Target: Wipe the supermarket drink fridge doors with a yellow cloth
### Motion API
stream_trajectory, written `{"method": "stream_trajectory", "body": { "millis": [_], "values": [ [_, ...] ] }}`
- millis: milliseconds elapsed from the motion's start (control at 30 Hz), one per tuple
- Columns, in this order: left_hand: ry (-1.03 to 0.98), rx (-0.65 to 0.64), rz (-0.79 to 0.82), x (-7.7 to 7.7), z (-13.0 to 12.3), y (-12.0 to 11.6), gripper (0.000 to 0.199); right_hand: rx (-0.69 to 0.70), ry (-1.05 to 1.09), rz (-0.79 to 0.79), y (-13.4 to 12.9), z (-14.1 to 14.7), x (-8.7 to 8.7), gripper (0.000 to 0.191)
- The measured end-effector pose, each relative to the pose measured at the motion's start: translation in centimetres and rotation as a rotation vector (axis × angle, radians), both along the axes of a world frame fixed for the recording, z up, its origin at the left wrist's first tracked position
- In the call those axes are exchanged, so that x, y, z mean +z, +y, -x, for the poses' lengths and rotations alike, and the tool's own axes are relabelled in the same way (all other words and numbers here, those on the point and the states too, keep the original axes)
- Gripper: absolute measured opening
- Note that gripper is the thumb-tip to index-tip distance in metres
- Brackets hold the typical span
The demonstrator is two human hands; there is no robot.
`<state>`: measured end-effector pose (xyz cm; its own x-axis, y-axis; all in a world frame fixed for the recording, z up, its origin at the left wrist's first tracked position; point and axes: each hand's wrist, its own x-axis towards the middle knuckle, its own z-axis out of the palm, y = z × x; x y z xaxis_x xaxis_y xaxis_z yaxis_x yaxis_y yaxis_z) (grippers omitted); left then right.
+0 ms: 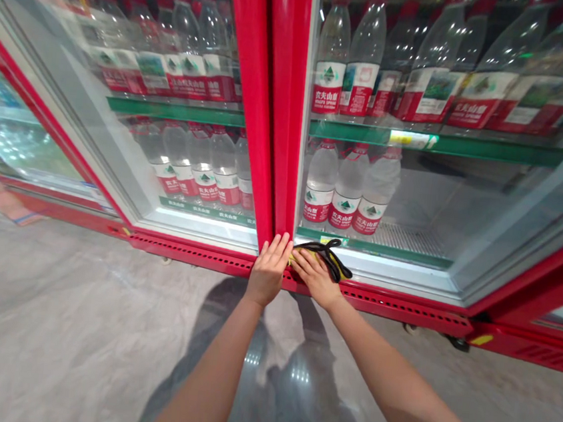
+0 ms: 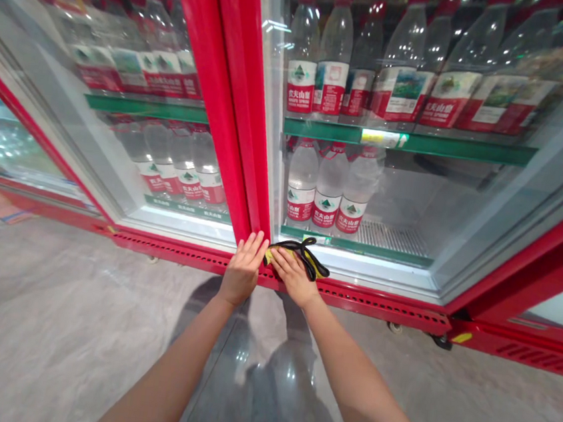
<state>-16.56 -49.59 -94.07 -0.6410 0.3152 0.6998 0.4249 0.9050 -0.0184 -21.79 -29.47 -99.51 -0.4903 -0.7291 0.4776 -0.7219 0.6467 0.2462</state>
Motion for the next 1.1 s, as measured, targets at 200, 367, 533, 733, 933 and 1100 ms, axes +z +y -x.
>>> {"method": "stream_trajectory", "body": {
  "millis": [200, 367, 533, 733, 933, 1100],
  "values": [
    [0.006, -0.007, -0.010, -0.1, 0.2, 1.0, 0.072, 0.098, -0.017, -0.073, 4.4, -0.1, -0.4, 0.058],
    [0.023, 0.027, -0.008, 0.0, 0.4, 2.2, 0.067, 0.010, -0.026, 0.005, 3.1, -0.1, 1.6, 0.061],
    [-0.019, -0.036, 0.022, 0.0, 0.4, 3.3, 0.069, 0.105, -0.012, -0.060, 5.0, -0.2, 0.6, 0.061],
    [-0.053, -0.022, 0.038, 0.2, 0.6, 3.5, 0.076, 0.030, -0.020, -0.063, 9.7, -1.0, 2.7, 0.061],
    [-0.108, -0.032, 0.045, 0.0, 1.5, 5.6, 0.074, 0.005, 0.025, -0.071, 6.9, -0.6, 2.3, 0.060],
    [-0.151, -0.099, 0.087, -0.6, 1.9, 7.1, 0.087, 0.070, 0.021, -0.152, 12.5, -0.9, 1.9, 0.056]
  ]
}}
